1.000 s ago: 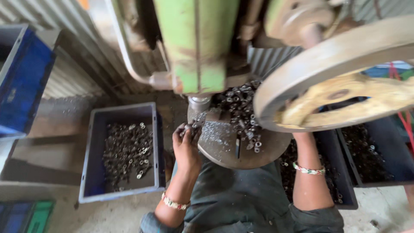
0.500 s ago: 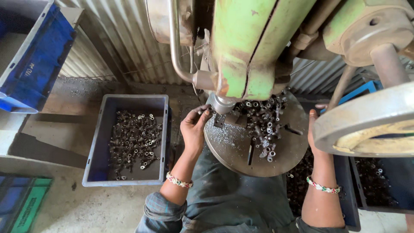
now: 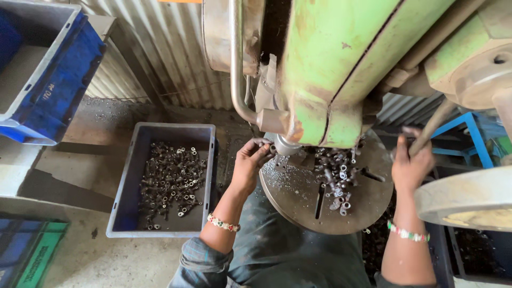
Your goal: The person operates a drill press to machine small metal parts. They place each part under the drill bit, lower the spindle with a handwheel, and then remove the finished part into a nearby bin. The process is repeated for multiple parts.
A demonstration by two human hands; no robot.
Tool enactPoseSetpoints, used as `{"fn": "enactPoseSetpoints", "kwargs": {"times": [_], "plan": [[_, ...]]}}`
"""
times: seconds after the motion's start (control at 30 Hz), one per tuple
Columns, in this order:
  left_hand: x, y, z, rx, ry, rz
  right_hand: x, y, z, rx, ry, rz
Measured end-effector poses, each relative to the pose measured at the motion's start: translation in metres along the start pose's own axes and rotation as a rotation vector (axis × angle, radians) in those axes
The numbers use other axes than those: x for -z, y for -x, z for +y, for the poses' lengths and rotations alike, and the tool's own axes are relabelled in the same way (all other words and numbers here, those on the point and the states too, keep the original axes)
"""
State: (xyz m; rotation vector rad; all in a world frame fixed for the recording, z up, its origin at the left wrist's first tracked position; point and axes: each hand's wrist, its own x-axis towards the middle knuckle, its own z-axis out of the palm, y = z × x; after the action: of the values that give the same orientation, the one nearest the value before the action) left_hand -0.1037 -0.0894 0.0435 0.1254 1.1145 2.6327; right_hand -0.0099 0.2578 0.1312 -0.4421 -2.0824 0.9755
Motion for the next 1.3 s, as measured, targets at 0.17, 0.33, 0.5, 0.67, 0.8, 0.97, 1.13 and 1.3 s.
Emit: {"fn": "enactPoseSetpoints", "kwargs": {"times": [0.17, 0.33, 0.5, 0.67, 0.8, 0.97, 1.13, 1.3], "plan": [[-0.001, 0.0, -0.005, 0.009, 0.06, 0.077, -0.052, -0.078, -0.007, 0.394, 0.176, 0.043], [-0.002, -0.004, -0.005, 0.011, 0.082, 0.113, -0.091, -0.147, -0.043, 0.267, 0.379, 0.001], [-0.008, -0.005, -0.002, 0.0, 0.13, 0.075, -0.065, -0.111, -0.032, 0.356, 0.279, 0.017], [0.008, 0.009, 0.023, -0.236, 0.056, 0.395, -0.003, 0.003, 0.028, -0.053, -0.491, -0.071], [0.022, 0.011, 0.039, -0.225, -0.102, 0.467, 0.041, 0.042, 0.068, 0.355, 0.265, -0.046], [0.0, 0.001, 0.009, -0.267, -0.192, 0.486, 0.043, 0.037, 0.082, 0.176, 0.331, -0.102], [-0.013, -0.001, -0.004, -0.193, -0.299, 0.581, 0.04, 0.036, 0.088, 0.08, 0.372, -0.133], [-0.022, -0.004, -0.001, -0.065, -0.374, 0.532, 0.038, 0.039, 0.093, 0.098, 0.219, -0.092]]}}
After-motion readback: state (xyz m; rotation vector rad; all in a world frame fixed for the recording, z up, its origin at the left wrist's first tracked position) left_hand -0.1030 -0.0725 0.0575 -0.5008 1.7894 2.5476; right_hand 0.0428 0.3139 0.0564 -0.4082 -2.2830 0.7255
